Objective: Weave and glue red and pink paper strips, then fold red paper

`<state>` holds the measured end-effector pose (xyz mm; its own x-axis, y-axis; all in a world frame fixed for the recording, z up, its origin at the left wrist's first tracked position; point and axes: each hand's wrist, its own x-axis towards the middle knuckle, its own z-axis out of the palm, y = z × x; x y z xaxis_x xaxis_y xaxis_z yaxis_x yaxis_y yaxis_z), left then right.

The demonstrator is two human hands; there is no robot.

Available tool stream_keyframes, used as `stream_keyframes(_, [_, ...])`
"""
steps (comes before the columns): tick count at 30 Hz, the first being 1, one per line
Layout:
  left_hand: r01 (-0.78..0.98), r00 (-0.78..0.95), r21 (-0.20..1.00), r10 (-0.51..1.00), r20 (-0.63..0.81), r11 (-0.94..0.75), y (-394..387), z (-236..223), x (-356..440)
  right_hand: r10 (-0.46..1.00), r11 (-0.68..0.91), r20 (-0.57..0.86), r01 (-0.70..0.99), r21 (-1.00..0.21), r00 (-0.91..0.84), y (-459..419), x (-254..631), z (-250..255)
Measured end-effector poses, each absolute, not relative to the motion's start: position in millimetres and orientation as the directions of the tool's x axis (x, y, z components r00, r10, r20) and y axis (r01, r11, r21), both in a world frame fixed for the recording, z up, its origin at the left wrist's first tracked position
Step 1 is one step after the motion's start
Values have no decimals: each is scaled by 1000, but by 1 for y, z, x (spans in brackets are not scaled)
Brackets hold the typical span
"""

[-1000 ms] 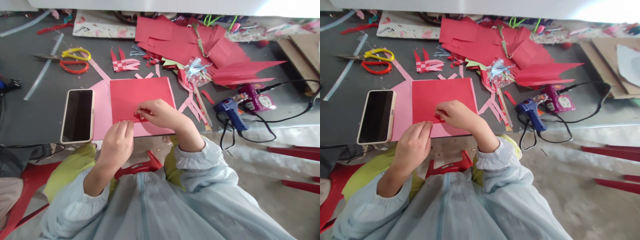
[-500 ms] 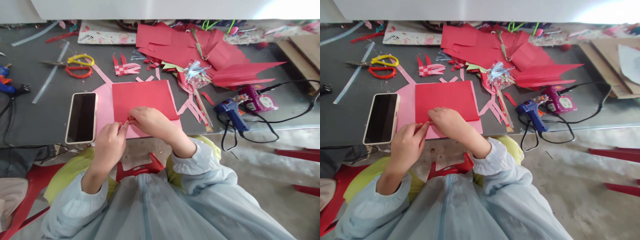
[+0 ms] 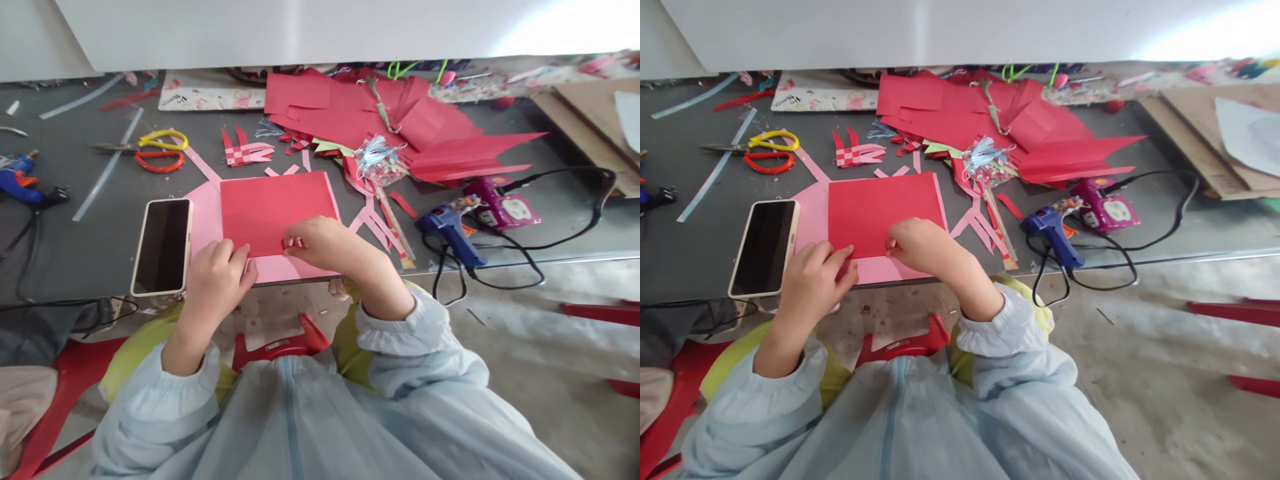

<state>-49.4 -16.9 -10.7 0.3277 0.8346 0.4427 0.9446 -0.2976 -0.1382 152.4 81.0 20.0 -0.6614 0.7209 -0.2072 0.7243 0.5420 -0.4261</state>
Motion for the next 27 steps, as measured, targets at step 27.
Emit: stream_keyframes(27, [928, 297, 139, 912, 284, -346, -5, -1, -73, 801, 540, -98, 784, -306, -590, 88, 213, 27])
